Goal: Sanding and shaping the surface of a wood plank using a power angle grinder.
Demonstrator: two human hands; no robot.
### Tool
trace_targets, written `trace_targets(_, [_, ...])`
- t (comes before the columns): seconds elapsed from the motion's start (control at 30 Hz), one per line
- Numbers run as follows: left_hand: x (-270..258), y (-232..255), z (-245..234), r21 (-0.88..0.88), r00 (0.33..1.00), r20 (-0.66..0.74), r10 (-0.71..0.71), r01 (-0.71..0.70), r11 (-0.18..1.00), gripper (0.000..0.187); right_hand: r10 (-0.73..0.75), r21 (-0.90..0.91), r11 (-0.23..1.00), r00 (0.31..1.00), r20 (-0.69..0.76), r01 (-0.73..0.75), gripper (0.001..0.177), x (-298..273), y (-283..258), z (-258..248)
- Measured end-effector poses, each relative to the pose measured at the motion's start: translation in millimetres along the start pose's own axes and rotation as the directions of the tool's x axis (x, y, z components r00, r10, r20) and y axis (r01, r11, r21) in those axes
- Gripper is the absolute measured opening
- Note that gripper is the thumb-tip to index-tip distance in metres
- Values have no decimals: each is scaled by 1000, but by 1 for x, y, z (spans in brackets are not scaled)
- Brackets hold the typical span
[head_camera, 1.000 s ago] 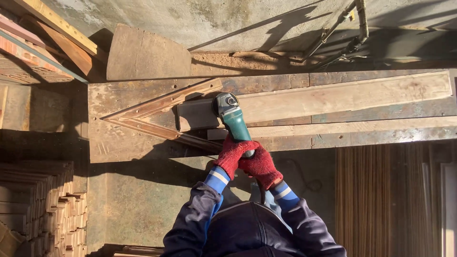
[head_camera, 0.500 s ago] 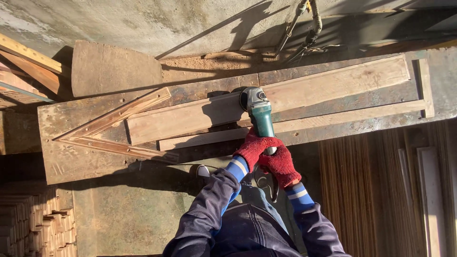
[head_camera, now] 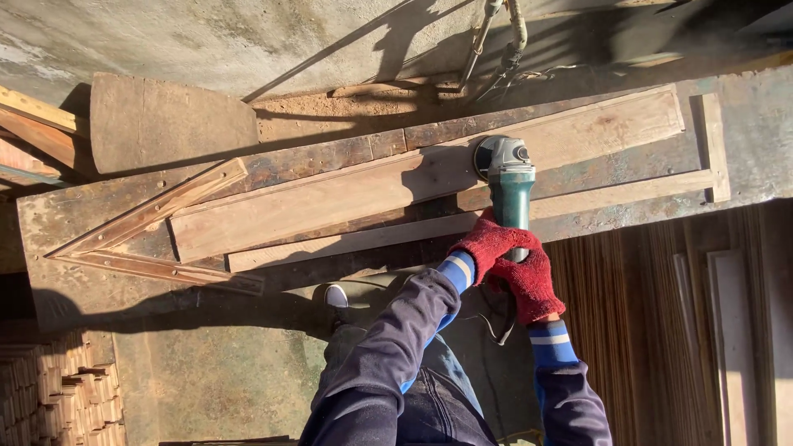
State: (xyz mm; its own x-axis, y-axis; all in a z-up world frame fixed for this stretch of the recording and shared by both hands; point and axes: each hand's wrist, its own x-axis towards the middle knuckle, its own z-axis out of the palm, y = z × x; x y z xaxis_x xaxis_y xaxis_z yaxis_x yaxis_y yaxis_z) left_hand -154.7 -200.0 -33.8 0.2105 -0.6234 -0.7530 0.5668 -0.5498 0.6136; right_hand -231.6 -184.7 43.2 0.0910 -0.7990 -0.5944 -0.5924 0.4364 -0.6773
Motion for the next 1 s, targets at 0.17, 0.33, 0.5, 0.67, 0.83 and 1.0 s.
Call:
trace_targets(0.17, [-6,3,13,9,1000,-12,0,0,1000,91,-24,-69,997,1000,-19,23,55,21,26,-14])
trace_targets(0.33, [-30,13,3,16,1000,-24,9,-9,1000,84,-25,-86,996,1000,-2,25,58,16,28,-5])
trace_targets(0.5, [-62,23,-25,-43,997,-59,-40,38,998,79,-39,-110,993,998,55,45,60,2,31,12])
trace_targets(0.67, [-44,-11,-59,-126,997,-73,-22,12,992,80,-25,-109,993,994,108,37,63,-30,16,44])
trace_targets(0.83, [-44,-27,-100,-156,994,-109,-18,1,988,80,-13,-18,1000,986,168,17,62,-35,27,75])
trace_targets(1.0, [-143,29,-147,-175,988,-151,-32,6,985,79,-4,60,998,973,231,-10,57,-49,32,107])
